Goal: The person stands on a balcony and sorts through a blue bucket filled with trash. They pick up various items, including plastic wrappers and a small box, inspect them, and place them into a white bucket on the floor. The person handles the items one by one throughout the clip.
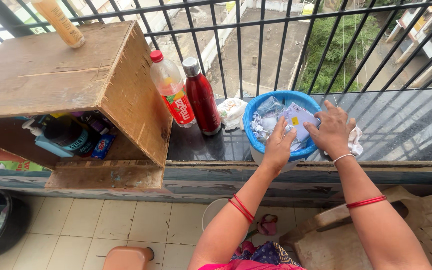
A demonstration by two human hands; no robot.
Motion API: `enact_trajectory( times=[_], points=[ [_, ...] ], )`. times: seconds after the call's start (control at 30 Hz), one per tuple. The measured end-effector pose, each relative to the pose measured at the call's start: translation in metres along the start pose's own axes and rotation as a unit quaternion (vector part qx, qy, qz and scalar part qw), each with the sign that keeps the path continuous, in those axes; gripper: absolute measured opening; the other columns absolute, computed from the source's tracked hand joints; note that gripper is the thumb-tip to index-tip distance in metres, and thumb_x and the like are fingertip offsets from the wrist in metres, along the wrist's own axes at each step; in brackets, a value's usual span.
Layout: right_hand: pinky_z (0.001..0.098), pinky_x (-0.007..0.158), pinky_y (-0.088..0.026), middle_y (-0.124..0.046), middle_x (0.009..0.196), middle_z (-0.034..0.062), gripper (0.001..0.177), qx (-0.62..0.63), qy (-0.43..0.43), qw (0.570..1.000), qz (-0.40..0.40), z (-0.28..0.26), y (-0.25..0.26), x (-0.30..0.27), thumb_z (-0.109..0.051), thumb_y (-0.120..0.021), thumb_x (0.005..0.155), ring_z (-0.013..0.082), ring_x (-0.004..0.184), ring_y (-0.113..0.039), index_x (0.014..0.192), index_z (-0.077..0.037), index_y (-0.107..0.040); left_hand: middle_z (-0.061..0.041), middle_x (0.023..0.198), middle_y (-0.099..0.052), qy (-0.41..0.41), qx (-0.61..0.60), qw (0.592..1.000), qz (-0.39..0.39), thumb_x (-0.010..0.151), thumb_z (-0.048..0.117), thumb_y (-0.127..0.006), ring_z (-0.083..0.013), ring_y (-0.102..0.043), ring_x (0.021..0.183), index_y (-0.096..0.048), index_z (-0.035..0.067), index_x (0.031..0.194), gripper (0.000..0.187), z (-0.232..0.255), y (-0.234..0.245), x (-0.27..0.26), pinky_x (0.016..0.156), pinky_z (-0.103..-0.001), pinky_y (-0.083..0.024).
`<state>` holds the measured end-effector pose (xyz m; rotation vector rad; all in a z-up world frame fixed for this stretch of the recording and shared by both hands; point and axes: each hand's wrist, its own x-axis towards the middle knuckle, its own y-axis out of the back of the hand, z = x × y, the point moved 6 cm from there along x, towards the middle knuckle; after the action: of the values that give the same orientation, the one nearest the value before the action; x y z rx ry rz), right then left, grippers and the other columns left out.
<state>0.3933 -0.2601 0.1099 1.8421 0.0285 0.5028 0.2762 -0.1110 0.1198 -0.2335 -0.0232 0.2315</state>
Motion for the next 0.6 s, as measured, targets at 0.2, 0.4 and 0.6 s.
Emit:
enact_trajectory(
  times=[0.2,0.4,0.6],
  points=[
    [0.0547,0.119,-0.029,-0.055,0.153,0.0114,0.026,0.111,0.027,0.991,0.069,0.016,-0.019,0.001,-0.035,-0.078,0.087,0.0382,0.142,-0.041,0.101,-0.013,-0.077,-0.024,0.164,-0.032,0.007,-0.032,0.999,0.004,0.1,0.023,-0.054,-0.0316,-0.034,0.151,-0.023,0.002,0.162,0.072,-0.004,0.003,0.003,0.118,-0.037,-0.034],
    [0.0555,0.108,-0.032,-0.063,0.142,0.0119,0.017,0.167,-0.002,0.983,0.079,-0.002,0.012,-0.002,-0.023,-0.079,0.087,0.0378,0.127,-0.052,0.09,-0.007,-0.076,-0.023,0.164,-0.032,0.036,-0.059,0.998,0.015,0.099,0.027,-0.055,-0.0293,-0.037,0.15,-0.021,0.004,0.162,0.074,-0.008,0.008,0.004,0.119,-0.037,-0.031],
    [0.0406,0.066,-0.06,-0.074,0.119,0.0139,0.013,0.327,-0.028,0.938,0.115,-0.003,0.042,-0.001,-0.01,-0.074,0.1,0.0238,0.079,-0.072,0.095,0.0,-0.068,-0.022,0.163,-0.032,0.044,-0.066,0.997,0.014,0.099,0.028,-0.055,-0.03,-0.04,0.147,-0.02,0.005,0.162,0.075,0.0,0.009,0.002,0.118,-0.038,-0.033]
  ],
)
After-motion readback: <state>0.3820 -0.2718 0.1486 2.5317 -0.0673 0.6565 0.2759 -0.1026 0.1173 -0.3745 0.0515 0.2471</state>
